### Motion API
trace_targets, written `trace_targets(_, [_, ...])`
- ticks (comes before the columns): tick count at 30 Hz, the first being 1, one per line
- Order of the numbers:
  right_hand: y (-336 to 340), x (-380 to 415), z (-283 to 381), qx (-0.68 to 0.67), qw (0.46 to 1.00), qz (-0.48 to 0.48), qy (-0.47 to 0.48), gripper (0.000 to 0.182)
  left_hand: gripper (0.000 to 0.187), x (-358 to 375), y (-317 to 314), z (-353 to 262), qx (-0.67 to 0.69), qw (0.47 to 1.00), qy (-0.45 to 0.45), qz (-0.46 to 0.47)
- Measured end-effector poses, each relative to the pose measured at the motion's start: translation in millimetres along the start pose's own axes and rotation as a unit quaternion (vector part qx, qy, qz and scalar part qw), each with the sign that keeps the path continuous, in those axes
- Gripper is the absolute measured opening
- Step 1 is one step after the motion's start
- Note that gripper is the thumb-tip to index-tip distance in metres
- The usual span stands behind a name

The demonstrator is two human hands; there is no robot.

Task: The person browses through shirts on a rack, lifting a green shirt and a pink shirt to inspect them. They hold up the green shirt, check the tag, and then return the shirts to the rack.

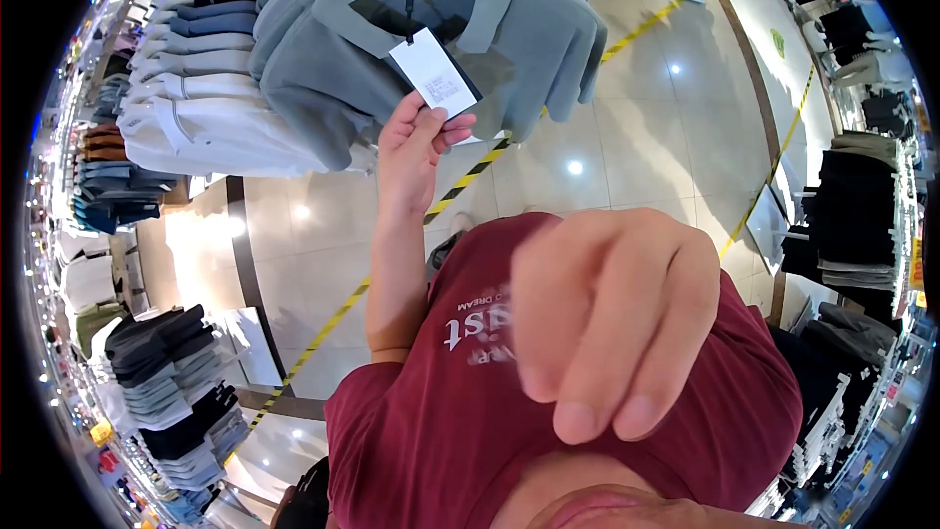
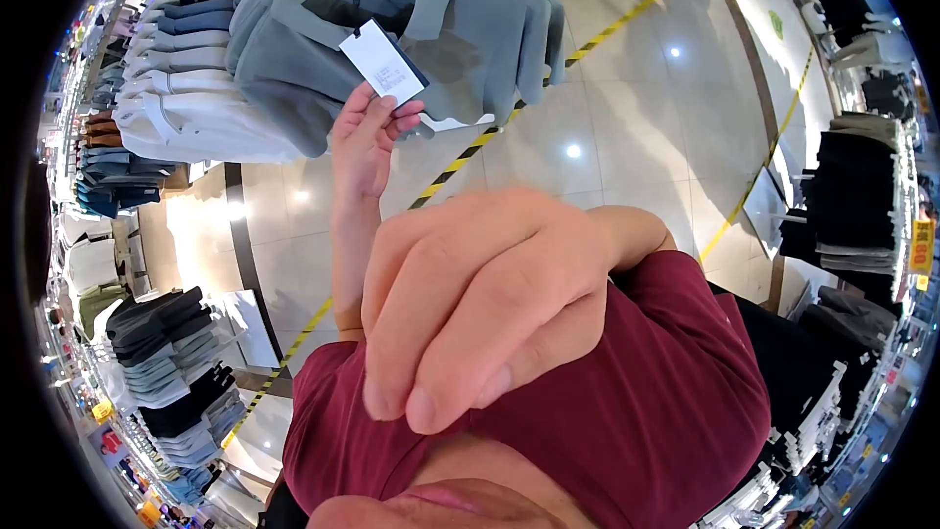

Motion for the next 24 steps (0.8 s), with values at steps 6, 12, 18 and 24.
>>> trace_targets(6, [-10.9,7.3,4.5,0.029,0.994,-0.101,-0.02,0.015,0.034,-3.7,6.0,6.2,-0.024,0.999,-0.006,-0.032])
trace_targets(12, [-37.3,-1.9,4.3,0.145,0.973,-0.139,0.11,0.014,0.033,-4.3,6.5,7.8,-0.037,0.998,-0.01,-0.047])
trace_targets(18, [-50.1,-2.2,1.2,0.216,0.947,-0.174,0.162,0.02,0.032,-7.3,8.6,11.9,-0.032,0.996,-0.021,-0.075])
trace_targets(24, [-39.6,-5.4,2.6,0.215,0.944,-0.168,0.183,0.019,0.029,-23.1,3.6,-3.0,0.119,0.99,0.062,-0.046])
Point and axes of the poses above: each hand's wrist, its own x-axis away from the middle knuckle, its own y-axis out of the back of the hand, z = x × y, the point moved 3 cm from there along -x, towards the middle knuckle, and after that the axes turned 9 degrees about -z, right-handed, at the moved point
